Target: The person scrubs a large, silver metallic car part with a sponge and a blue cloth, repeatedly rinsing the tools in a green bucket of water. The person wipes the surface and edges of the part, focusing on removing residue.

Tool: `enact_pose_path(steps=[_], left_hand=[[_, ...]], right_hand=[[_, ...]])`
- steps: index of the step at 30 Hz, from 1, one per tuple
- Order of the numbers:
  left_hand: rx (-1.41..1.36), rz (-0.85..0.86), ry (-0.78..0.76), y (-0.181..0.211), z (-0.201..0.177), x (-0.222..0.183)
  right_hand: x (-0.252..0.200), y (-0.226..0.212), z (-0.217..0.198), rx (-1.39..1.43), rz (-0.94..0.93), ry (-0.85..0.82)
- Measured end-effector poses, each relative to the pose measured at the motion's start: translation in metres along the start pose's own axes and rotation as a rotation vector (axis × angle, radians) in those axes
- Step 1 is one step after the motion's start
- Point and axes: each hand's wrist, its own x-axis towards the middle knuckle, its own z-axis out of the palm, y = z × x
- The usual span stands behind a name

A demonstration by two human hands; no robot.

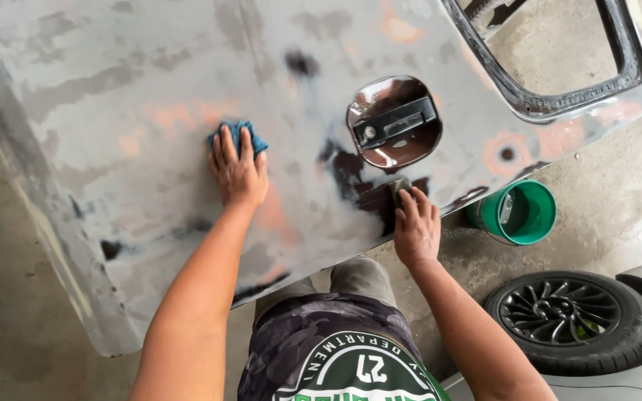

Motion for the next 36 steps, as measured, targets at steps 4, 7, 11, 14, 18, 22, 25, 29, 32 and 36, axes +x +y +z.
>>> enact_pose_path(steps=[4, 7, 11, 14, 18, 22, 25, 29, 32, 36], left_hand=[[-0.014, 0.033, -0.041, 0.073, 0.01, 0.034], [-0.002, 0.137, -0.045, 0.131, 0.022, 0.019], [-0.01, 0.483, -0.227, 0.186, 0.041, -0.068], [0.017, 0.611, -0.301, 0.148, 0.048, -0.137], [0.299, 0.242, -0.331, 0.048, -0.004, -0.185], [0.264, -0.107, -0.3, 0.018, -0.014, -0.207], [0.084, -0.374, -0.152, 0.041, -0.008, -0.205], [0.062, -0.482, -0.061, 0.067, -0.003, -0.2], [0.071, -0.431, -0.081, 0.068, -0.008, -0.201], [0.083, -0.376, -0.1, 0.059, -0.012, -0.203]], right_hand=[[0.003, 0.02, -0.007, -0.009, -0.127, -0.023], [0.016, 0.035, -0.022, 0.028, -0.25, -0.139], [0.037, 0.076, -0.033, 0.017, -0.382, -0.23], [0.055, 0.111, -0.036, 0.011, -0.402, -0.25], [0.079, 0.16, -0.042, 0.036, -0.376, -0.165], [0.088, 0.172, -0.027, 0.062, -0.239, -0.035], [0.08, 0.131, -0.009, 0.027, -0.176, 0.015], [0.059, 0.024, 0.01, 0.286, -0.466, -0.107], [0.051, -0.011, 0.018, 0.253, -0.71, -0.325], [0.074, 0.016, -0.017, 0.183, -0.704, -0.416]])
